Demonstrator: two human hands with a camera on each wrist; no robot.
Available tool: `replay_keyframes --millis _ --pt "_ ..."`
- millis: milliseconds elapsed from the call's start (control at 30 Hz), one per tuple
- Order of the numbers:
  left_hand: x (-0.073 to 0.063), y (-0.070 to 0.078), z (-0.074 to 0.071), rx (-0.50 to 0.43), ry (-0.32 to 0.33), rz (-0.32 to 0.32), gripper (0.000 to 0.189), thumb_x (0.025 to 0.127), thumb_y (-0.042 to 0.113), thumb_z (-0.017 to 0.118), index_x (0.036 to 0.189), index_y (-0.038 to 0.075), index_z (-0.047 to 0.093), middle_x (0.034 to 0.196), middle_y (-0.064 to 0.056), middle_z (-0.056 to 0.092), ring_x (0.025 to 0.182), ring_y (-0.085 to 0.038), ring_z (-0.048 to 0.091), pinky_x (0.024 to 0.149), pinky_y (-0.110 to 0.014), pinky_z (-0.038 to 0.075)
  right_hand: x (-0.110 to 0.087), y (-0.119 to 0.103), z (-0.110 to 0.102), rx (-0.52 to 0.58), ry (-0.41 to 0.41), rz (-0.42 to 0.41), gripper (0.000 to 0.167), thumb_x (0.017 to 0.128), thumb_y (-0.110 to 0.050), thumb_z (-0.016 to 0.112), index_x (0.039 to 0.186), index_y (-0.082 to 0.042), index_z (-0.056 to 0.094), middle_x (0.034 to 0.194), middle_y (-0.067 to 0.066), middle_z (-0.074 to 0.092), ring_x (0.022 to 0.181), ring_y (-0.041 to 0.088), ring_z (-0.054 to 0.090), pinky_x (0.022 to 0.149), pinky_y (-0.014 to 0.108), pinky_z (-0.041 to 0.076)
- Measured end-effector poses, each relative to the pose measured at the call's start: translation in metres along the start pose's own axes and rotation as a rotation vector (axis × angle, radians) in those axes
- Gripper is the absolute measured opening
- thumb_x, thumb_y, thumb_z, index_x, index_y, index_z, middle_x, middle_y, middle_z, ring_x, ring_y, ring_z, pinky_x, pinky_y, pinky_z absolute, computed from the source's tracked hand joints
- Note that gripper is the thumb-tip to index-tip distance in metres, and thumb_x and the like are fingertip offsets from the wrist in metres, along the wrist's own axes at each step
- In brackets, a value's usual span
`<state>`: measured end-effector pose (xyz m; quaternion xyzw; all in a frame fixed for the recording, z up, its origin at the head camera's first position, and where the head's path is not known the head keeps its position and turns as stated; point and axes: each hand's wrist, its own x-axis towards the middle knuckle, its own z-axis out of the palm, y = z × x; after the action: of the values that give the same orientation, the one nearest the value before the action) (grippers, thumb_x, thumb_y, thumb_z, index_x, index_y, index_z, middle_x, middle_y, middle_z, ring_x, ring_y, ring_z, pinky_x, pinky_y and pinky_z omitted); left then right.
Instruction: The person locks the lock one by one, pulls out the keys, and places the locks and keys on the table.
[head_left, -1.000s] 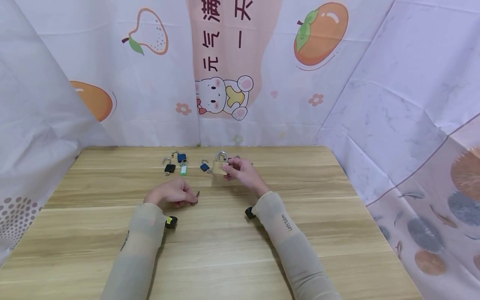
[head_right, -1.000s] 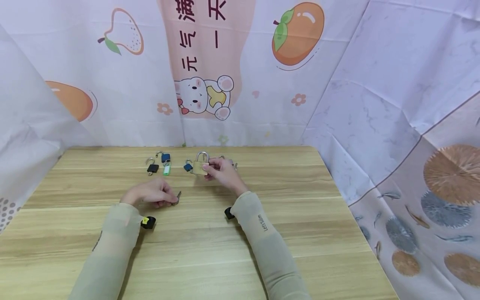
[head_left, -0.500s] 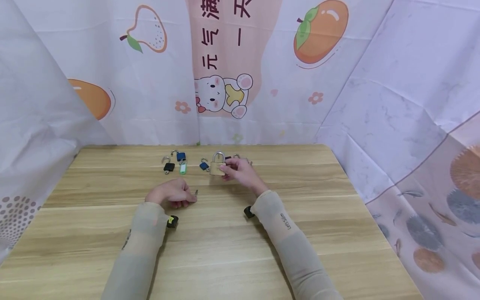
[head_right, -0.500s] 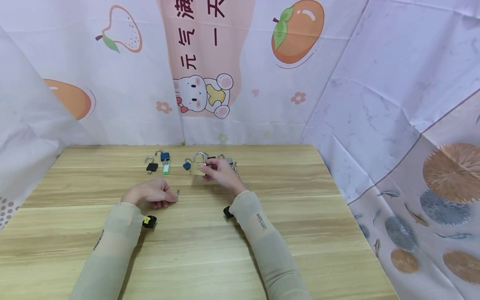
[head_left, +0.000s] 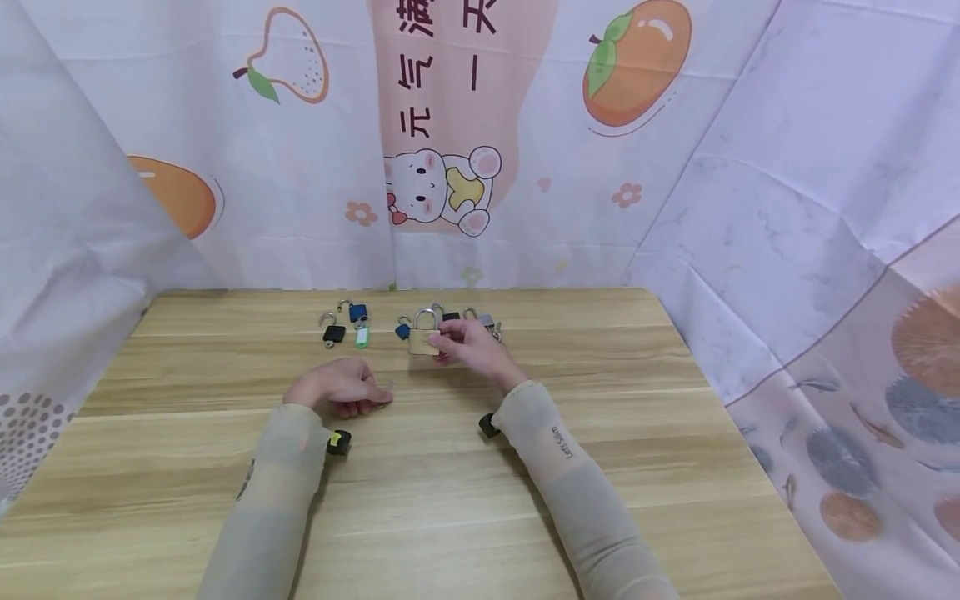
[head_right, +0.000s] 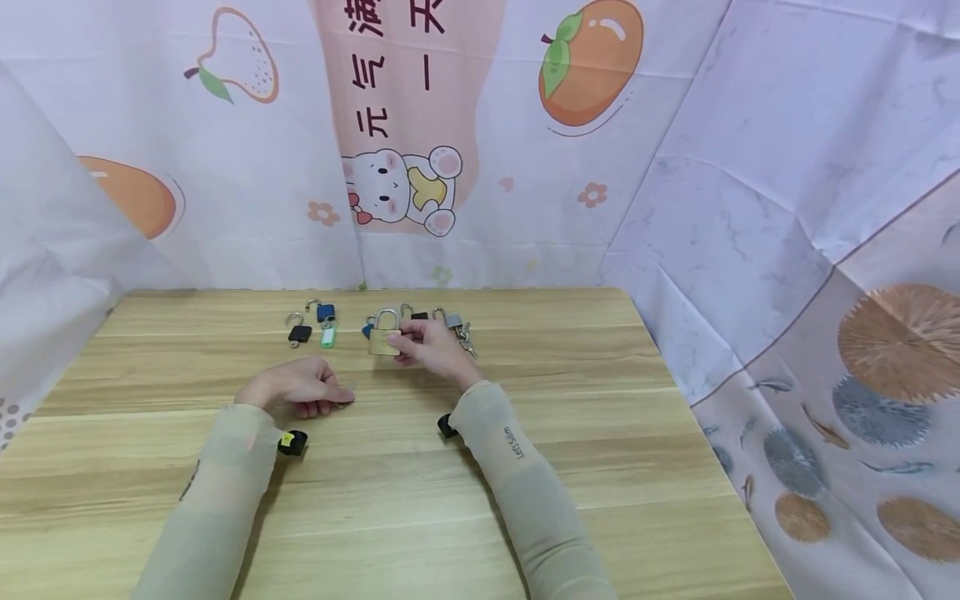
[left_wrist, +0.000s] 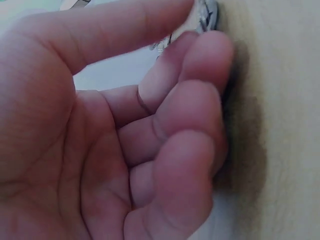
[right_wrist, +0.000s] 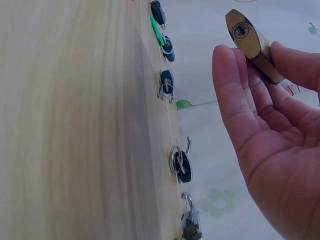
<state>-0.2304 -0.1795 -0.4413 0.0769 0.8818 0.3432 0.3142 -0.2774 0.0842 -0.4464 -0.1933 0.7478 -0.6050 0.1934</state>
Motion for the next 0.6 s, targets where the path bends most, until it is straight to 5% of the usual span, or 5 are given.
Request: replay_keyframes --millis 267,400,600 --pt "0.003 -0.005 -0.012 -0.178 0.160 0.261 0.041 0.098 0.028 0.070 0.125 -0.003 0.063 0.099 -0.013 0.070 0.082 -0.025 0.066 0.070 -0.033 0.057 0.010 -0.003 0.019 0.006 -0.010 0.034 0.023 0.102 -0.017 0.065 0.111 0.005 0.066 0.095 0.016 0.068 0.091 0.038 0.071 0.081 0.042 0.061" --pt "0.005 -0.006 -0.016 -0.181 0.223 0.375 0.050 0.098 0.019 0.070 0.140 -0.004 0.054 0.113 -0.015 0.071 0.101 -0.028 0.068 0.083 -0.037 0.058 0.015 -0.002 0.029 -0.015 -0.014 0.051 0.023 0.102 -0.017 0.064 0.111 0.004 0.066 0.095 0.019 0.069 0.084 0.031 0.072 0.078 0.039 0.062" --pt "0.003 -0.007 -0.018 -0.192 0.225 0.393 0.053 0.096 0.015 0.072 0.140 -0.007 0.052 0.117 -0.017 0.070 0.106 -0.028 0.066 0.090 -0.036 0.056 0.023 -0.001 0.044 0.024 -0.016 0.083 0.022 0.102 -0.015 0.065 0.112 0.005 0.065 0.093 0.015 0.068 0.086 0.035 0.071 0.076 0.040 0.062"
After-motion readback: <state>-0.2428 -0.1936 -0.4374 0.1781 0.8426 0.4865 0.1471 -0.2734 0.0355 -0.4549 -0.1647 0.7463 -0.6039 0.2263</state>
